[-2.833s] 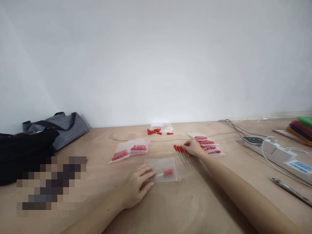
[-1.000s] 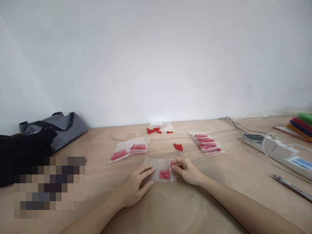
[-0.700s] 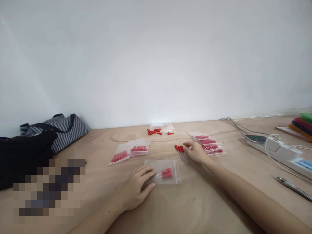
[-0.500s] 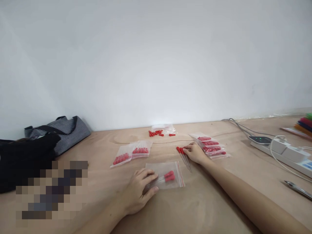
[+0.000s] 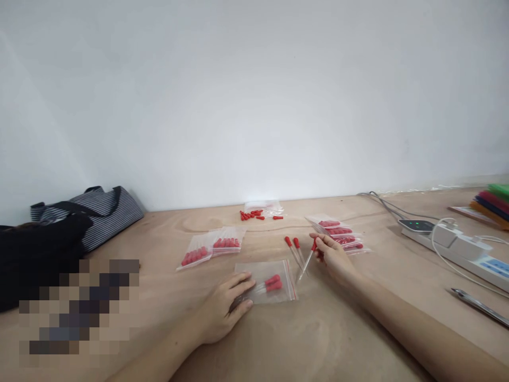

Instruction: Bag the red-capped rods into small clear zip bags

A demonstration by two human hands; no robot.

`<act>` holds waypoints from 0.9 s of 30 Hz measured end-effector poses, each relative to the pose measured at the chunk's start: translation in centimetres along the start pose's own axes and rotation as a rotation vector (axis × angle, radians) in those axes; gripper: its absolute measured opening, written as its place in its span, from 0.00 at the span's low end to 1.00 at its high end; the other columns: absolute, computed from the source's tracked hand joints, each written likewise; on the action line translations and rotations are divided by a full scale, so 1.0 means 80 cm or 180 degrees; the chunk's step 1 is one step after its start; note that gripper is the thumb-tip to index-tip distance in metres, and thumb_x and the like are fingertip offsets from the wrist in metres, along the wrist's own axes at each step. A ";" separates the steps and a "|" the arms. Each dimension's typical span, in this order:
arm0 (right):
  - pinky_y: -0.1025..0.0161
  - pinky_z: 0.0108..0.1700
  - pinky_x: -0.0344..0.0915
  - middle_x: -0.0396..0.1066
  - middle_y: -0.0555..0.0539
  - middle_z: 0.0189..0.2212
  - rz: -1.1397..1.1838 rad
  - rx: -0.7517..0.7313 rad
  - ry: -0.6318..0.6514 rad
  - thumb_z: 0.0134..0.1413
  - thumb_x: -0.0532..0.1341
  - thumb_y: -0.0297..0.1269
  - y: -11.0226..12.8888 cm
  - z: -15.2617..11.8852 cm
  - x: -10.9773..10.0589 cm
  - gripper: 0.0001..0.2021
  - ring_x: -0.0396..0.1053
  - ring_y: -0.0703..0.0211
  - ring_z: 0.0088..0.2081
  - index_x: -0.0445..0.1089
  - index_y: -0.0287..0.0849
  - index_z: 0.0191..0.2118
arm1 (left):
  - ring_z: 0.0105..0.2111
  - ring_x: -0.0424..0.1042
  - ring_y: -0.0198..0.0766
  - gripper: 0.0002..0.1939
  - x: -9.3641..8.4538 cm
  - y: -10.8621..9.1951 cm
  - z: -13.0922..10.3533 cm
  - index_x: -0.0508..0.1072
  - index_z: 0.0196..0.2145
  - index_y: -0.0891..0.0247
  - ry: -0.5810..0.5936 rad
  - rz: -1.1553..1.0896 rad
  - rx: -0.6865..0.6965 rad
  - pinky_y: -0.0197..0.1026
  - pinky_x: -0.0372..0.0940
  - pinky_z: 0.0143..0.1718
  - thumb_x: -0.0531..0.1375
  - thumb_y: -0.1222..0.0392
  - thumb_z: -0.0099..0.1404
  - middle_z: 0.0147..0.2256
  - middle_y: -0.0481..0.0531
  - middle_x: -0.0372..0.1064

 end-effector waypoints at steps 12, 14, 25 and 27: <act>0.61 0.27 0.67 0.63 0.51 0.21 0.0258 -0.0035 -0.0155 0.43 0.55 0.46 -0.014 -0.020 0.018 0.12 0.66 0.59 0.24 0.61 0.44 0.32 | 0.52 0.57 0.41 0.17 -0.004 -0.004 0.003 0.63 0.50 0.54 0.0113 0.0004 -0.0140 0.48 0.53 0.53 0.44 0.58 0.66 0.53 0.48 0.58; 0.60 0.30 0.68 0.64 0.50 0.22 0.0342 0.0077 -0.0053 0.42 0.56 0.45 -0.014 -0.028 0.026 0.12 0.68 0.58 0.26 0.60 0.44 0.31 | 0.52 0.57 0.41 0.17 -0.005 -0.006 0.004 0.62 0.51 0.55 0.0109 -0.0006 -0.0156 0.48 0.53 0.53 0.46 0.57 0.65 0.53 0.49 0.58; 0.74 0.08 0.45 0.65 0.55 0.20 -0.0355 0.0555 0.0975 0.38 0.60 0.43 -0.001 -0.074 0.078 0.13 0.53 0.73 0.08 0.59 0.41 0.29 | 0.50 0.60 0.42 0.19 -0.009 -0.011 0.005 0.59 0.52 0.58 -0.0081 -0.0179 -0.0092 0.46 0.56 0.51 0.50 0.59 0.63 0.51 0.51 0.60; 0.74 0.08 0.43 0.65 0.55 0.19 -0.0472 0.0575 0.1177 0.39 0.59 0.41 -0.002 -0.075 0.085 0.11 0.52 0.73 0.08 0.58 0.41 0.28 | 0.50 0.59 0.41 0.19 -0.008 -0.010 0.005 0.59 0.52 0.58 -0.0080 -0.0166 -0.0100 0.45 0.55 0.51 0.50 0.59 0.63 0.51 0.51 0.60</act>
Point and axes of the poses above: each hand's wrist, its own z-axis towards the middle knuckle, its own x-axis out of the palm, y = z × x, the point moved 5 cm from there along z, towards the middle knuckle
